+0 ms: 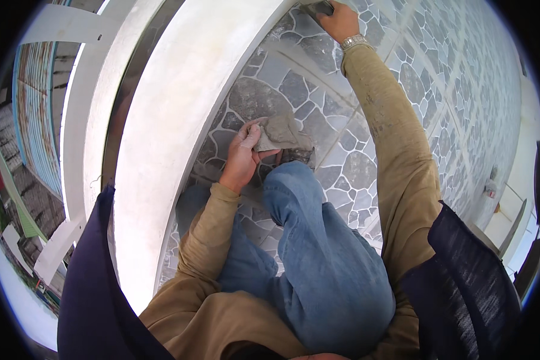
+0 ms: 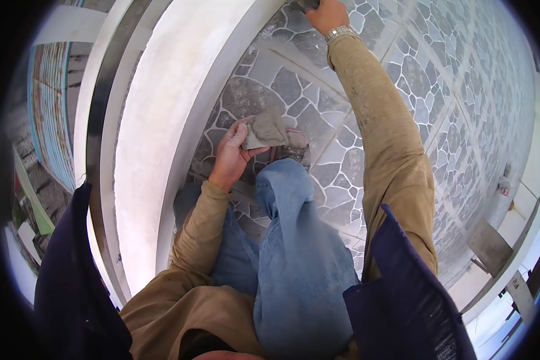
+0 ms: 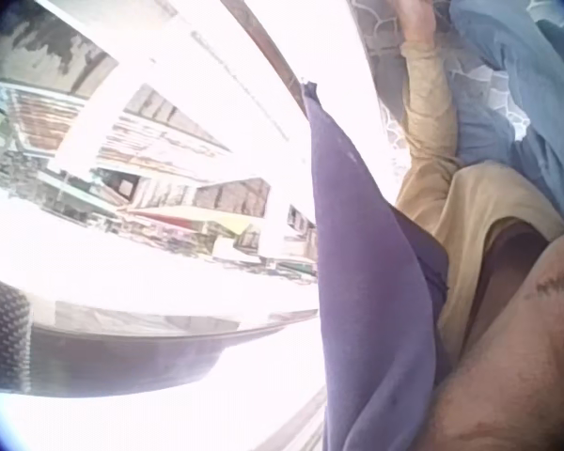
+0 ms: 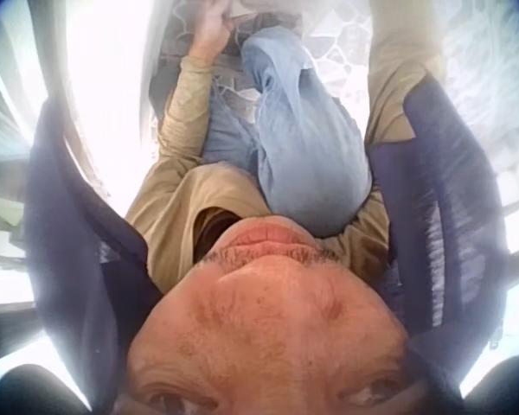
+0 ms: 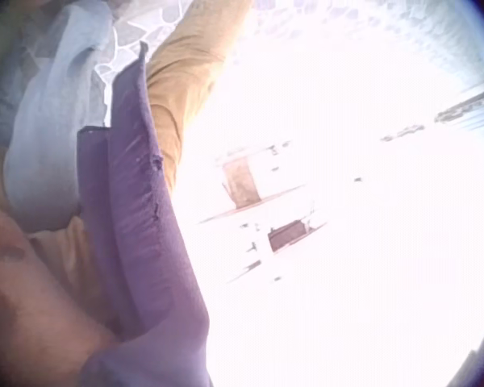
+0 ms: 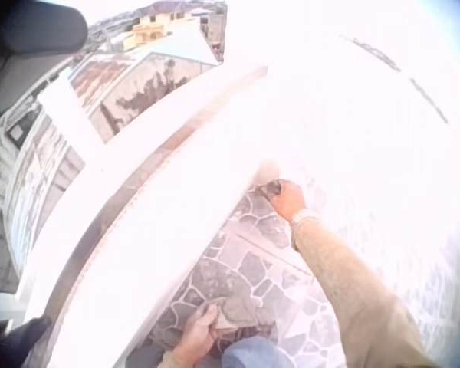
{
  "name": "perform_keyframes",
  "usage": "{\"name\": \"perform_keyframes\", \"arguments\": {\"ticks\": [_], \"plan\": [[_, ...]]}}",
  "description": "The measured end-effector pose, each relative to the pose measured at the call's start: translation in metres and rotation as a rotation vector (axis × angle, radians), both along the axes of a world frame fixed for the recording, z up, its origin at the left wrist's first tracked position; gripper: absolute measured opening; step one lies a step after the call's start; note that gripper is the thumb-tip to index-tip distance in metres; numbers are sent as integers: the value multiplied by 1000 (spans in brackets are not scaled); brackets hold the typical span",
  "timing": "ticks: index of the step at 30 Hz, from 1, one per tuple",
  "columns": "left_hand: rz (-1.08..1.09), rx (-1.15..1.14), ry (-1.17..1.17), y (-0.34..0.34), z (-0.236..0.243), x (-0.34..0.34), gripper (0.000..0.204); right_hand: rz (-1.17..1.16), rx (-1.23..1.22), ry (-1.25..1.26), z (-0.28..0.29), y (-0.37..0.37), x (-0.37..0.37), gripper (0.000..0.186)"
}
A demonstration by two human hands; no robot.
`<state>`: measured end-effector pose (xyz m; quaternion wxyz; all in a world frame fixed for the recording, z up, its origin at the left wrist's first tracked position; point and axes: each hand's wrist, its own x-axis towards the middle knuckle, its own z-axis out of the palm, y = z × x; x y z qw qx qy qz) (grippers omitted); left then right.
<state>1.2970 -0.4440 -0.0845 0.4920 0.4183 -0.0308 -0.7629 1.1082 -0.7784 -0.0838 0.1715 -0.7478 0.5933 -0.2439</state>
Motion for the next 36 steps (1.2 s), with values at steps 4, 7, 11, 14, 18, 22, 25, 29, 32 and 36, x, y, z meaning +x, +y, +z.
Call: {"name": "perform_keyframes", "arguments": {"ticks": [4,7,11,14,18,22,25,29,32,36], "plan": [[19,-51,-31,-16,0,0,39,4,-139,103,-19,-12,12,20],[9,-72,-35,-19,-5,6,39,29,-237,255,-32,-13,16,16],[1,-65,-57,-19,-14,13,38,65,-215,296,-36,-13,23,16],[14,-74,-40,-22,-16,14,38,54,-199,261,-39,-16,24,17],[2,-108,-30,-26,-17,12,37,38,-253,202,-47,-25,19,16],[-18,-116,-47,-26,-13,12,37,43,-165,163,-46,-27,21,16],[-24,-113,-61,-26,-12,13,37,124,-145,41,-46,-13,25,19],[-34,-141,-44,-27,-10,9,36,134,-206,77,-55,-2,21,22],[-45,-165,-29,-28,-8,8,35,-14,-167,282,-63,16,30,29],[-35,-163,-30,-23,-12,13,35,109,-139,207,-46,62,53,33]]}}
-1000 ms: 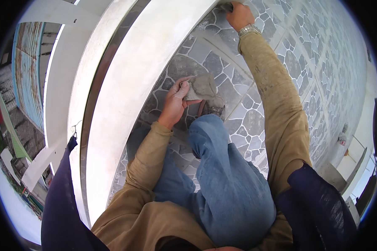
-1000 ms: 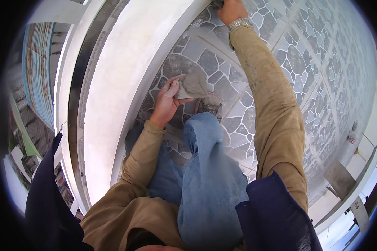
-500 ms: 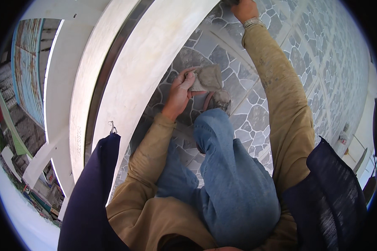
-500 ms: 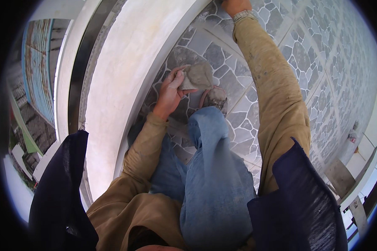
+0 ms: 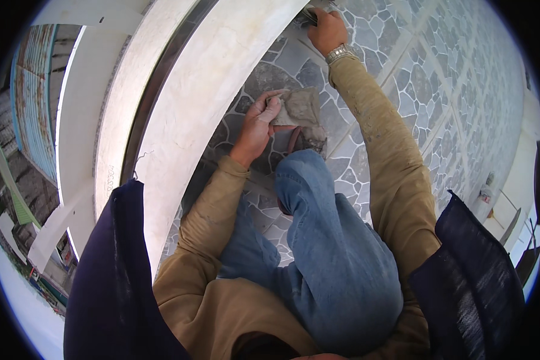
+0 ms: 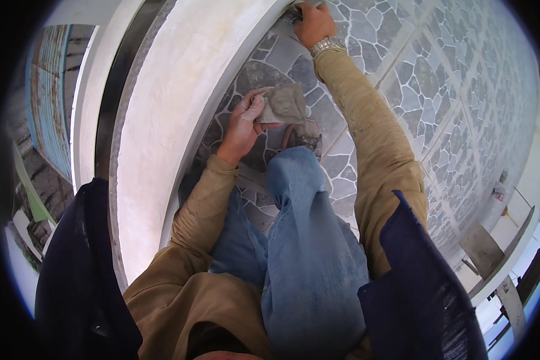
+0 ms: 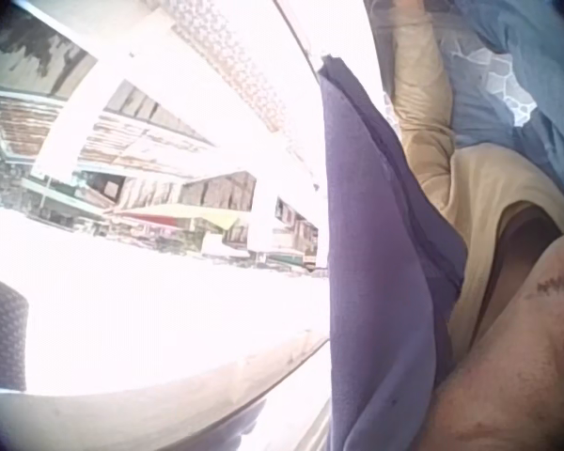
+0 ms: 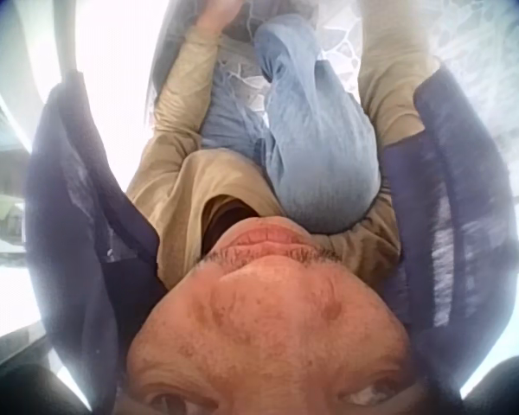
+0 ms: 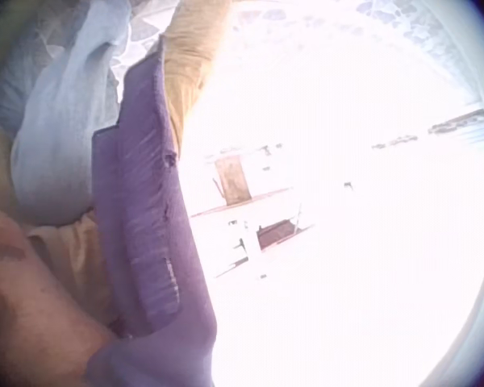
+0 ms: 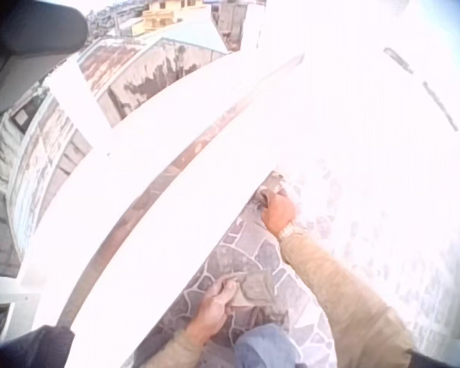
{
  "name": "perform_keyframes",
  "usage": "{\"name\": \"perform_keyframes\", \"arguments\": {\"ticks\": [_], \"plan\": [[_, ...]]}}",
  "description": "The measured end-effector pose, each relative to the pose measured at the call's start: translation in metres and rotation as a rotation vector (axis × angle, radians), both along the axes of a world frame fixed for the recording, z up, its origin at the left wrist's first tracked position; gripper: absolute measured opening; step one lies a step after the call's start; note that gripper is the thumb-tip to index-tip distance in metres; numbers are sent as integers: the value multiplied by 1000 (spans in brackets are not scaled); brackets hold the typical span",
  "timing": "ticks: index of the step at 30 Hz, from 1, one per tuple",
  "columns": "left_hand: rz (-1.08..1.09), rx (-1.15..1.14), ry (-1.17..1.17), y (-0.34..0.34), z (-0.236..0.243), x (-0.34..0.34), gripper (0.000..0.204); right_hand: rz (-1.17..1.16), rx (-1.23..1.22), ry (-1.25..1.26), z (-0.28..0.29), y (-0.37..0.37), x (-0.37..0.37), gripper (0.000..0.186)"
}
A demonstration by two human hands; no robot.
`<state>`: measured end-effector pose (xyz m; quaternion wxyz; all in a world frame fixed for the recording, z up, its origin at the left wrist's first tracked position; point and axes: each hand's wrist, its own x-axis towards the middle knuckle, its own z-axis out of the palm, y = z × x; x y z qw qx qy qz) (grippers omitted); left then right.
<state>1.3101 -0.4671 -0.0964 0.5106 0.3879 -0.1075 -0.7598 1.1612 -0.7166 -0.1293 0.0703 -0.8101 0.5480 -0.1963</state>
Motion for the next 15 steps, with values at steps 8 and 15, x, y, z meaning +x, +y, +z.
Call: {"name": "perform_keyframes", "arguments": {"ticks": [8,15], "plan": [[-27,13,-23,-1,-3,0,36,42,194,117,32,-4,-17,44],[-4,21,-12,-1,-5,5,36,-109,-30,-26,-1,-79,-34,32]]}}
